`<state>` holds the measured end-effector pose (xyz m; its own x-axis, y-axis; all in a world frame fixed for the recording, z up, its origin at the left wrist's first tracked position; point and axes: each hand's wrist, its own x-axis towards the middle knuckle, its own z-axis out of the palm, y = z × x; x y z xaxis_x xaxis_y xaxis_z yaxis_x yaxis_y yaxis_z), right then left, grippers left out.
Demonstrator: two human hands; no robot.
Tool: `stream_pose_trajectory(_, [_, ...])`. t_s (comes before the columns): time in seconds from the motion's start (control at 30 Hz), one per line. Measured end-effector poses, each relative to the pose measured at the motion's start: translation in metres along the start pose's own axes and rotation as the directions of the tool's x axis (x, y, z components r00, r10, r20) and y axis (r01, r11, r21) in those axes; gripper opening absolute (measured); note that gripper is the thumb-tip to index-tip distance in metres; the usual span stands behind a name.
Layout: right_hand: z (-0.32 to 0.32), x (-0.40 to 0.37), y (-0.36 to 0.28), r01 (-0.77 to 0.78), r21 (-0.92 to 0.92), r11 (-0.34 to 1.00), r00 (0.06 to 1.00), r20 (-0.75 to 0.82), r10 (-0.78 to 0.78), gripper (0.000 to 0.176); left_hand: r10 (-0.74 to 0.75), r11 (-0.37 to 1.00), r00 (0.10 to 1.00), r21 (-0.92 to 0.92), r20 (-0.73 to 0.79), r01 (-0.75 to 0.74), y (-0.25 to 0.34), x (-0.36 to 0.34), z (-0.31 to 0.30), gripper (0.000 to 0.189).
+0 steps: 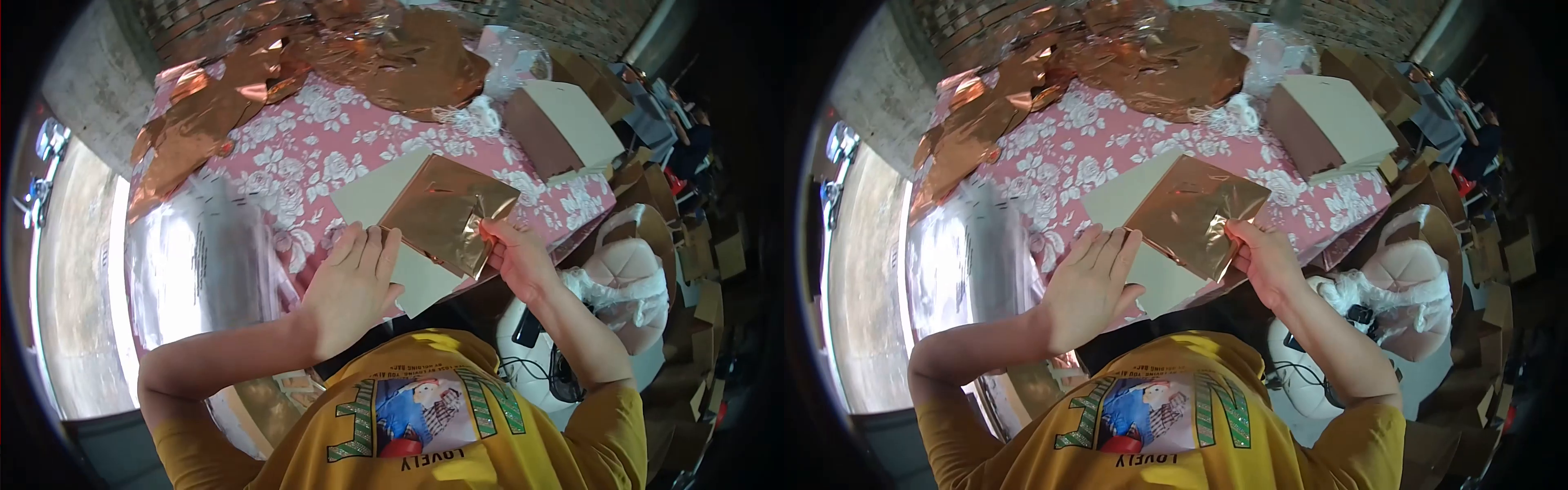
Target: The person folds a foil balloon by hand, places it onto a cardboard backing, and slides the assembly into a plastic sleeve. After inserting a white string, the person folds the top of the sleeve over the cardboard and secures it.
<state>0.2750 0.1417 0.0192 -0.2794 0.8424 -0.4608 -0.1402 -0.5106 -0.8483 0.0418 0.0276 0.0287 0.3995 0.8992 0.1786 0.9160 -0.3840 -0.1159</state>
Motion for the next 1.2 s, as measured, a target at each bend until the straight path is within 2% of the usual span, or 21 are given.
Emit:
stream_pose_trajectory(0.07, [0.014, 0.001, 0.005, -0.022, 0.012, 1.000, 0.999, 0.034, 0.022, 0.009, -0.036, 0.999, 0.999, 0.012, 0.001, 0.036, -0.001, -0.009, -0.003, 0.067])
stream_pose_trajectory(0.13, [0.015, 0.006, 0.010, -0.067, 0.028, 0.997, 0.994, 0.091, 0.064, 0.010, -0.068, 0.996, 0.996, -0.055, -0.052, 0.065, -0.004, -0.014, -0.004, 0.065])
stream_pose_trajectory(0.2, [0.020, 0.004, 0.014, -0.083, 0.045, 0.996, 0.994, 0.080, 0.079, 0.009, -0.074, 0.991, 0.994, -0.119, -0.086, 0.063, -0.008, -0.013, -0.009, 0.059])
stream_pose_trajectory(0.27, [0.022, 0.002, 0.013, -0.114, 0.069, 0.991, 0.991, 0.074, 0.109, 0.009, -0.064, 0.975, 0.996, -0.216, -0.066, 0.048, -0.014, -0.012, -0.012, 0.049])
stream_pose_trajectory(0.3, [0.022, 0.002, 0.013, -0.108, 0.073, 0.992, 0.992, 0.069, 0.103, 0.009, -0.071, 0.958, 0.994, -0.282, -0.079, 0.046, -0.019, -0.009, -0.013, 0.036])
stream_pose_trajectory(0.37, [0.023, 0.002, 0.013, -0.135, 0.069, 0.988, 0.989, 0.063, 0.131, 0.010, -0.191, 0.918, 0.981, -0.346, 0.043, 0.194, -0.029, 0.005, -0.015, 0.026])
stream_pose_trajectory(0.4, [0.023, 0.001, 0.014, -0.124, 0.073, 0.990, 0.991, 0.053, 0.120, 0.010, -0.190, 0.873, 0.978, -0.440, 0.091, 0.211, -0.041, 0.018, -0.018, 0.017])
stream_pose_trajectory(0.47, [0.018, 0.003, 0.016, -0.119, 0.070, 0.990, 0.990, 0.087, 0.112, 0.011, -0.102, 0.863, 0.994, -0.501, -0.050, 0.063, -0.063, 0.046, -0.011, 0.017])
stream_pose_trajectory(0.5, [0.018, 0.001, 0.016, -0.120, 0.085, 0.989, 0.989, 0.093, 0.112, 0.012, -0.125, 0.824, 0.992, -0.555, 0.017, 0.113, -0.073, 0.065, -0.003, 0.020])
stream_pose_trajectory(0.57, [0.021, -0.006, 0.011, -0.099, 0.090, 0.991, 0.993, 0.072, 0.093, 0.014, -0.118, 0.789, 0.992, -0.604, 0.032, 0.114, -0.081, 0.105, 0.006, 0.021])
stream_pose_trajectory(0.6, [0.020, -0.007, 0.011, -0.088, 0.084, 0.993, 0.995, 0.058, 0.084, 0.012, -0.043, 0.744, 0.999, -0.668, 0.000, 0.032, -0.087, 0.123, 0.015, 0.024])
stream_pose_trajectory(0.67, [0.015, -0.010, 0.009, -0.095, 0.083, 0.992, 0.995, 0.050, 0.091, 0.012, -0.037, 0.673, 0.996, -0.739, -0.080, -0.034, -0.085, 0.161, 0.036, 0.022])
stream_pose_trajectory(0.73, [0.010, -0.015, 0.008, -0.110, 0.080, 0.991, 0.993, 0.045, 0.107, 0.012, 0.016, 0.734, 0.985, -0.667, -0.173, -0.129, -0.085, 0.201, 0.064, 0.023])
stream_pose_trajectory(0.77, [0.004, -0.016, 0.010, -0.118, 0.078, 0.990, 0.993, 0.035, 0.115, 0.012, 0.010, 0.728, 0.987, -0.676, -0.162, -0.118, -0.082, 0.213, 0.069, 0.023])
stream_pose_trajectory(0.83, [-0.002, -0.019, 0.011, -0.127, 0.098, 0.987, 0.992, 0.022, 0.126, 0.012, 0.063, 0.843, 0.964, -0.503, -0.258, -0.190, -0.076, 0.232, 0.076, 0.021])
stream_pose_trajectory(0.87, [-0.005, -0.019, 0.013, -0.137, 0.096, 0.986, 0.991, 0.023, 0.135, 0.012, 0.057, 0.841, 0.966, -0.509, -0.252, -0.183, -0.073, 0.237, 0.080, 0.021])
stream_pose_trajectory(0.93, [-0.011, -0.019, 0.015, -0.142, 0.111, 0.984, 0.990, 0.011, 0.141, 0.011, 0.067, 0.910, 0.974, -0.386, -0.215, -0.148, -0.070, 0.245, 0.083, 0.022])
stream_pose_trajectory(1.03, [-0.013, -0.021, 0.012, -0.146, 0.122, 0.982, 0.989, 0.021, 0.145, 0.012, 0.081, 0.925, 0.980, -0.354, -0.182, -0.142, -0.072, 0.255, 0.085, 0.023])
stream_pose_trajectory(1.13, [-0.012, -0.020, 0.010, -0.144, 0.115, 0.983, 0.989, 0.029, 0.142, 0.014, -0.035, 0.872, 0.980, -0.486, -0.195, -0.065, -0.075, 0.254, 0.082, 0.025])
stream_pose_trajectory(1.17, [-0.013, -0.019, 0.011, -0.148, 0.110, 0.983, 0.989, 0.032, 0.146, 0.014, -0.035, 0.875, 0.980, -0.480, -0.198, -0.066, -0.079, 0.253, 0.078, 0.025])
stream_pose_trajectory(1.2, [-0.014, -0.018, 0.010, -0.146, 0.108, 0.983, 0.989, 0.032, 0.143, 0.014, -0.086, 0.780, 0.975, -0.623, -0.204, -0.061, -0.087, 0.252, 0.074, 0.025])
